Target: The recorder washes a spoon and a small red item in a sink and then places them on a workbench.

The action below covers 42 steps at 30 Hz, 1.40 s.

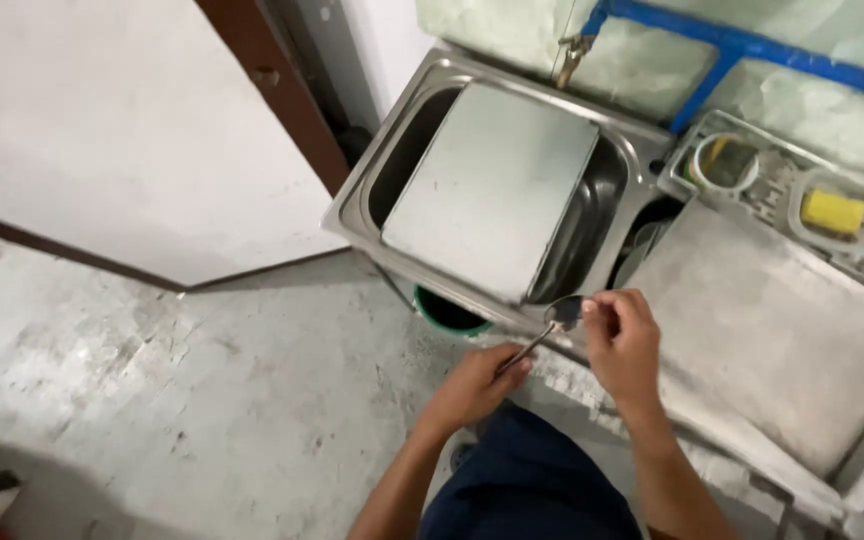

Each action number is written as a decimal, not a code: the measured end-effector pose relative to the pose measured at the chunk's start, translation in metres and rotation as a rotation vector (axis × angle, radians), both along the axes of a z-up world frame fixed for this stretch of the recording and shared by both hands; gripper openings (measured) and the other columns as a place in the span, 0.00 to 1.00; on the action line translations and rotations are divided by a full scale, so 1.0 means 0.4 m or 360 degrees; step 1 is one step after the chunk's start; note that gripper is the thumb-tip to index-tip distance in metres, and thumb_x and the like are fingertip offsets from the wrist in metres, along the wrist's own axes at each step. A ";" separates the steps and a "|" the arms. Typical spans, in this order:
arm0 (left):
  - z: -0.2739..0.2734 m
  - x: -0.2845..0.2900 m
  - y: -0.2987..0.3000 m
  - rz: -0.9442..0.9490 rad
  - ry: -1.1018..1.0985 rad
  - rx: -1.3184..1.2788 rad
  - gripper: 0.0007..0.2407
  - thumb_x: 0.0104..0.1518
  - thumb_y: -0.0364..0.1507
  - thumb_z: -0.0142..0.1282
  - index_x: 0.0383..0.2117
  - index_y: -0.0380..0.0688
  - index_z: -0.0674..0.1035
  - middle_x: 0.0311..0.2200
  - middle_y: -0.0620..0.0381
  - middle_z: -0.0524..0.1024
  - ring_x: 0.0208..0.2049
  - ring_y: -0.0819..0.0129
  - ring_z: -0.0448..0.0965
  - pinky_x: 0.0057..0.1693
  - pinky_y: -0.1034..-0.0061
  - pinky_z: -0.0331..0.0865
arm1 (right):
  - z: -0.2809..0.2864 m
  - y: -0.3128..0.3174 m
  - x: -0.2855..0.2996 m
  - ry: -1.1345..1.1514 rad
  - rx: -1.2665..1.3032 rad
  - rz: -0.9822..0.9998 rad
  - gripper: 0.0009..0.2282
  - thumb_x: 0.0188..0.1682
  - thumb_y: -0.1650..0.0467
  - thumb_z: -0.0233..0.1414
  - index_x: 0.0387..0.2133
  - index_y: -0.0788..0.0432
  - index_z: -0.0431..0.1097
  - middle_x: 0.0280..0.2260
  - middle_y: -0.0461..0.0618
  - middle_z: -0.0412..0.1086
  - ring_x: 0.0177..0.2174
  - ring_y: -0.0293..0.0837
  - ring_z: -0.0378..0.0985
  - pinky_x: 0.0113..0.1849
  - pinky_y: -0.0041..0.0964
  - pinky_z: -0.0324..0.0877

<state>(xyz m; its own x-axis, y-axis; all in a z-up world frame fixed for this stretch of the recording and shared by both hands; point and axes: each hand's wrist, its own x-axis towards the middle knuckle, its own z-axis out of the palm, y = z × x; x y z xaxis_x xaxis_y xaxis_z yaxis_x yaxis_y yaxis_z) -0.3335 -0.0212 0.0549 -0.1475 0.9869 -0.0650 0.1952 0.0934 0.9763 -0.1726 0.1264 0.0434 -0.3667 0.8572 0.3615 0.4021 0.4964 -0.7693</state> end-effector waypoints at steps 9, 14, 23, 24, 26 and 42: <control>-0.117 -0.227 0.197 0.0129 -0.0102 0.0071 0.10 0.67 0.29 0.50 0.28 0.42 0.81 0.13 0.54 0.75 0.20 0.58 0.77 0.35 0.69 0.71 | -0.263 0.159 -0.204 0.0088 -0.0797 0.0270 0.13 0.52 0.61 0.58 0.34 0.59 0.77 0.28 0.53 0.74 0.23 0.48 0.76 0.28 0.41 0.73; -0.186 -0.331 0.316 0.0038 -0.0242 0.0000 0.10 0.68 0.30 0.50 0.30 0.44 0.81 0.13 0.56 0.74 0.20 0.67 0.74 0.34 0.73 0.69 | -0.200 0.158 -0.352 0.0403 -0.1069 0.0181 0.08 0.50 0.70 0.60 0.33 0.66 0.79 0.29 0.54 0.72 0.27 0.44 0.73 0.29 0.37 0.72; -0.198 -0.567 0.492 -0.0678 -0.0220 -0.0083 0.09 0.68 0.32 0.51 0.44 0.39 0.80 0.31 0.42 0.80 0.36 0.55 0.81 0.42 0.64 0.76 | -0.207 0.170 -0.534 0.0944 -0.1040 -0.0660 0.05 0.53 0.74 0.54 0.29 0.64 0.75 0.28 0.54 0.72 0.30 0.44 0.70 0.32 0.38 0.70; -0.197 -0.603 0.516 -0.0710 -0.0296 -0.0132 0.14 0.66 0.31 0.53 0.51 0.34 0.78 0.40 0.36 0.80 0.44 0.51 0.81 0.46 0.63 0.78 | -0.258 0.180 -0.534 0.0968 -0.0988 -0.0754 0.08 0.57 0.71 0.52 0.30 0.63 0.75 0.31 0.54 0.74 0.32 0.44 0.72 0.36 0.38 0.71; -0.238 -0.657 0.632 -0.0768 -0.0065 0.0009 0.13 0.64 0.29 0.53 0.49 0.30 0.78 0.40 0.32 0.79 0.45 0.41 0.79 0.50 0.52 0.74 | -0.272 0.207 -0.545 0.0945 -0.0949 -0.0841 0.09 0.59 0.70 0.51 0.31 0.63 0.73 0.31 0.56 0.75 0.33 0.47 0.76 0.38 0.42 0.72; -0.097 -0.445 1.223 -0.0225 0.1918 0.0488 0.12 0.53 0.31 0.61 0.11 0.46 0.81 0.14 0.51 0.77 0.20 0.54 0.80 0.28 0.64 0.75 | -0.283 0.494 -0.591 0.0491 -0.1012 -0.0623 0.07 0.57 0.72 0.49 0.35 0.66 0.72 0.22 0.54 0.73 0.20 0.45 0.77 0.25 0.36 0.72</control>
<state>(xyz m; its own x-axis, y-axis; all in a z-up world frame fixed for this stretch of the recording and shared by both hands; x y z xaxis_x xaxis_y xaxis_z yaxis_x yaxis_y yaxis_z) -0.5116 0.4680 0.0163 0.1550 0.9495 0.2729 0.9686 -0.2005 0.1473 -0.4091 0.3242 -0.0699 0.0398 0.9785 -0.2025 0.1794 -0.2063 -0.9619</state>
